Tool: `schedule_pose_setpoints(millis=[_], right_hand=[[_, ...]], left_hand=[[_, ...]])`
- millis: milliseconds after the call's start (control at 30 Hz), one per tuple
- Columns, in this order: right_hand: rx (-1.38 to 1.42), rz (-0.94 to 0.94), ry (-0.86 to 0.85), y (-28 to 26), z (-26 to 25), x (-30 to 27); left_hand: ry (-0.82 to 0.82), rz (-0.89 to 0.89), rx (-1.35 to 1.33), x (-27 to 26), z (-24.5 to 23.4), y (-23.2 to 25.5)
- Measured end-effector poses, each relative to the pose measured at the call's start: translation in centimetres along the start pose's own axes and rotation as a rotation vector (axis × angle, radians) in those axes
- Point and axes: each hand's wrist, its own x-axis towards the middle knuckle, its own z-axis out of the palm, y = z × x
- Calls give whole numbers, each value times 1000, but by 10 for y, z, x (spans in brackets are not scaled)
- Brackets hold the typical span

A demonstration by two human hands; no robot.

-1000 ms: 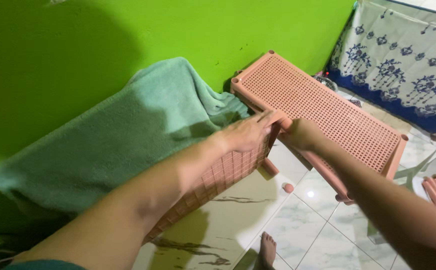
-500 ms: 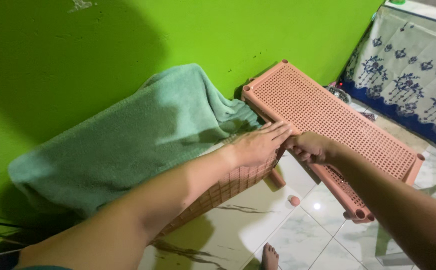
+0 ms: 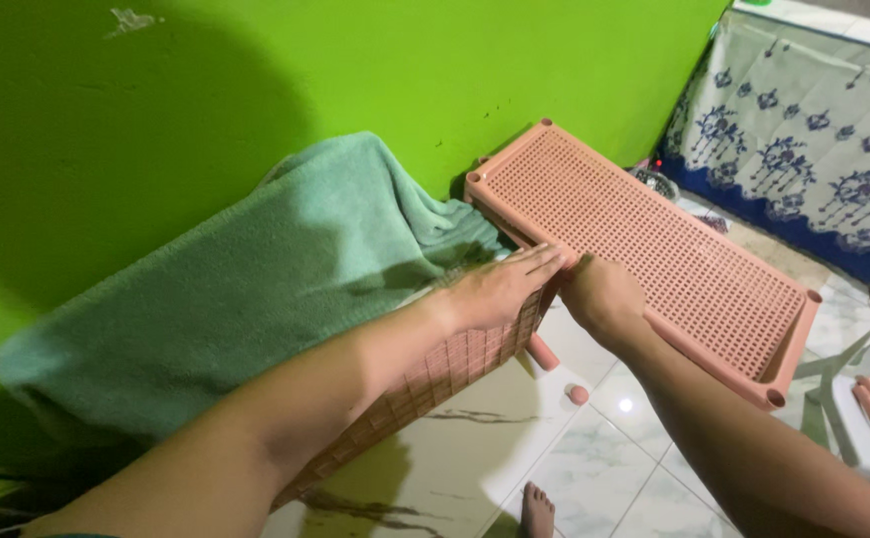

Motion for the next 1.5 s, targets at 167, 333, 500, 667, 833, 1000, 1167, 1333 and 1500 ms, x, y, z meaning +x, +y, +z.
schedule_pose_setpoints(millis=[167,333,500,667,833,1000,1167,1333,1500], right_hand=[[68,-232,-361,25,0,44],[1180,289,-942,47,1,64],[1334,259,-1251,42,10,67],[960,198,-1032,38,8,75],[901,198,-846,31,14,56],[854,178,-668,17,1,40],[390,64,-603,14,-5,32],[306,-48,-525,15,0,35],[138,-65,-274,12,4,27]], left_hand=[[-69,-21,56,0,2,-3],[-94,-67,30,5,1,-4],[-83,-68,65,-1,4,-3],[-61,-97,3,1,2,-4],[-118,-136,-45,-3,-10,3],[-143,-115,-33,1,-22,11],[-147,-144,-48,-1,-25,18],[-176,-208,-86,-1,-29,23],[-73,-98,-56,-1,-28,23]])
